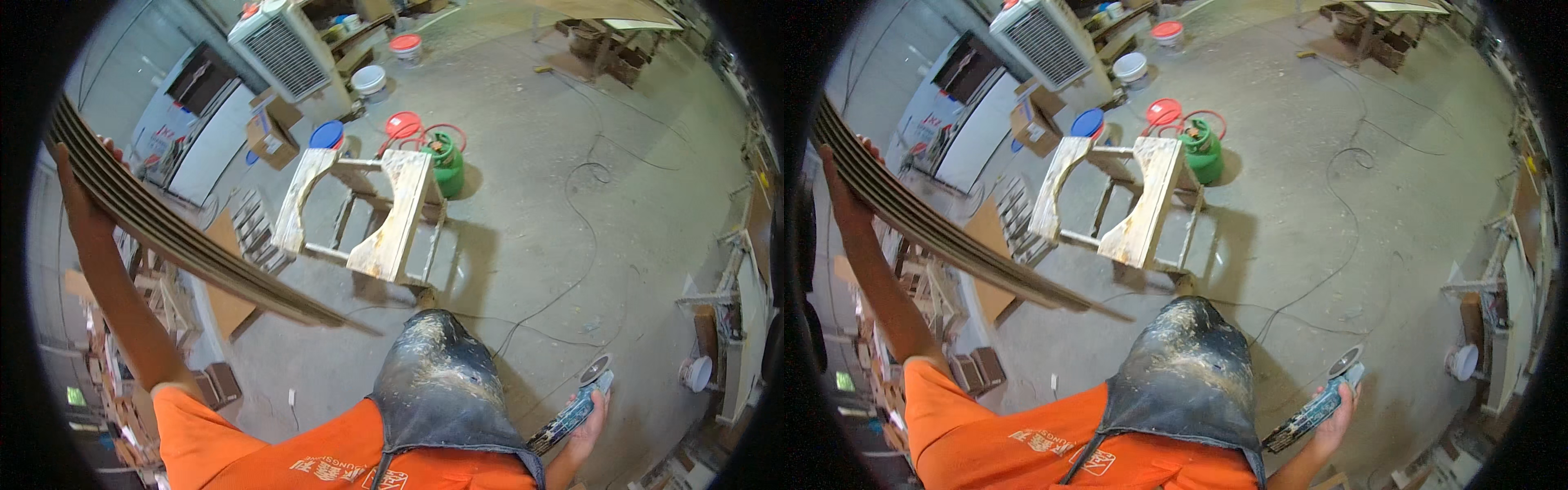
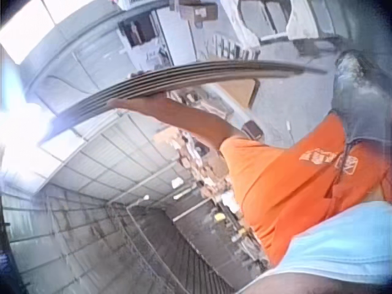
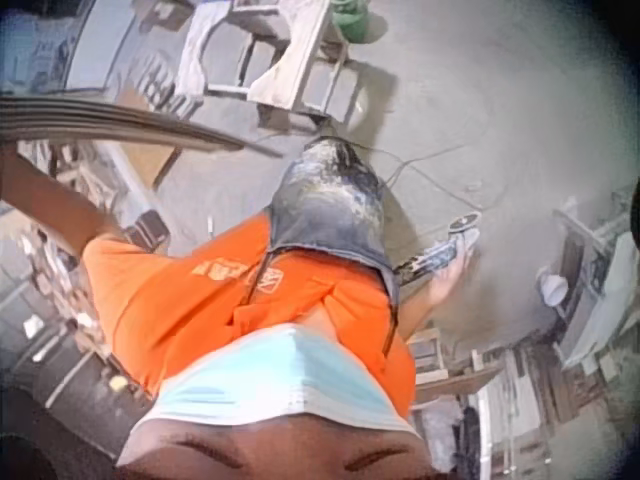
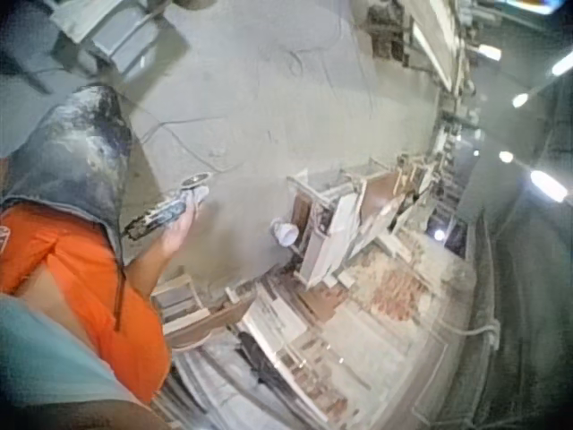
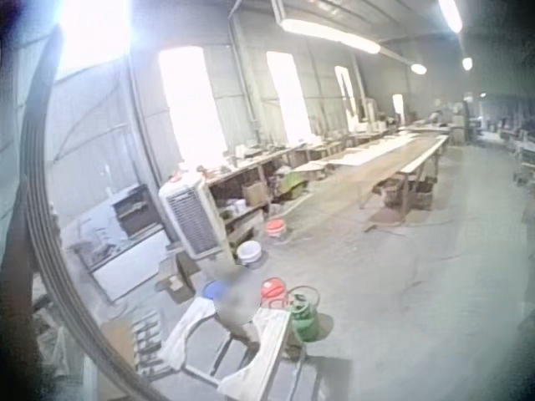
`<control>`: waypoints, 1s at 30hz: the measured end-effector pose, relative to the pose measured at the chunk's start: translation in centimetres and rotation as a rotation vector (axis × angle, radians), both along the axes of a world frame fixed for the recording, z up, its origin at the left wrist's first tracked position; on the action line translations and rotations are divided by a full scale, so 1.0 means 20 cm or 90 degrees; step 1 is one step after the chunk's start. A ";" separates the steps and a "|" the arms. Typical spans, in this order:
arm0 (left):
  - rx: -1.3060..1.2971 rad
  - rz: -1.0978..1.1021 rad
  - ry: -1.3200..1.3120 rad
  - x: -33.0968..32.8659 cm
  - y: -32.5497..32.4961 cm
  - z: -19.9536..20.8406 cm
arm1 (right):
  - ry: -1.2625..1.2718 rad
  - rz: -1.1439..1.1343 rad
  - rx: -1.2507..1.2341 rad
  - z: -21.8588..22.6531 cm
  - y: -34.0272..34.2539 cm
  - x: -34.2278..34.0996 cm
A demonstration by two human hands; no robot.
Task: The person uses a handheld electric sander to smooth the surfaces of several long, thin wooden strips. They hold each strip with one hand and move the sander along its length, then place the finished pieces on a nearby workbench.
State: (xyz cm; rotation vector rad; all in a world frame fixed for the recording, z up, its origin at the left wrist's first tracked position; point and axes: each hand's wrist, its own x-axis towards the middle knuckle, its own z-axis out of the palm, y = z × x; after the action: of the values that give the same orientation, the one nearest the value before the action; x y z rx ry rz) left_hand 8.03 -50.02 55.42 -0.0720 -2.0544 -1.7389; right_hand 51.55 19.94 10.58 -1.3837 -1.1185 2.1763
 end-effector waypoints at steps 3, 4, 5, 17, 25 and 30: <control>0.055 0.121 0.059 0.12 -0.09 0.07 | -0.012 0.017 0.019 -0.11 0.13 0.07; 0.075 0.148 0.063 0.17 -0.10 0.07 | -0.007 0.015 0.018 -0.14 0.16 0.08; 0.095 0.173 0.066 0.19 -0.12 0.02 | -0.018 -0.001 0.007 -0.21 0.19 0.11; 0.614 0.450 -0.097 -0.07 -0.13 -1.27 | -0.057 -0.078 -0.043 -0.16 0.17 -0.10; 0.690 0.589 -0.255 -0.60 0.04 -2.36 | -0.123 -0.085 -0.099 -0.17 0.24 -0.21; 0.712 0.574 -0.314 -0.85 0.11 -2.78 | -0.135 -0.123 -0.065 0.07 0.03 -0.54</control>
State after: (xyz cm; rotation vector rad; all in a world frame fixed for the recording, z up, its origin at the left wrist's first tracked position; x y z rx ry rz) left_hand -8.97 -47.89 -0.10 1.4546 -0.7588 -2.0211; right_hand 40.80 20.52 12.06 -1.7239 -0.9077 2.0108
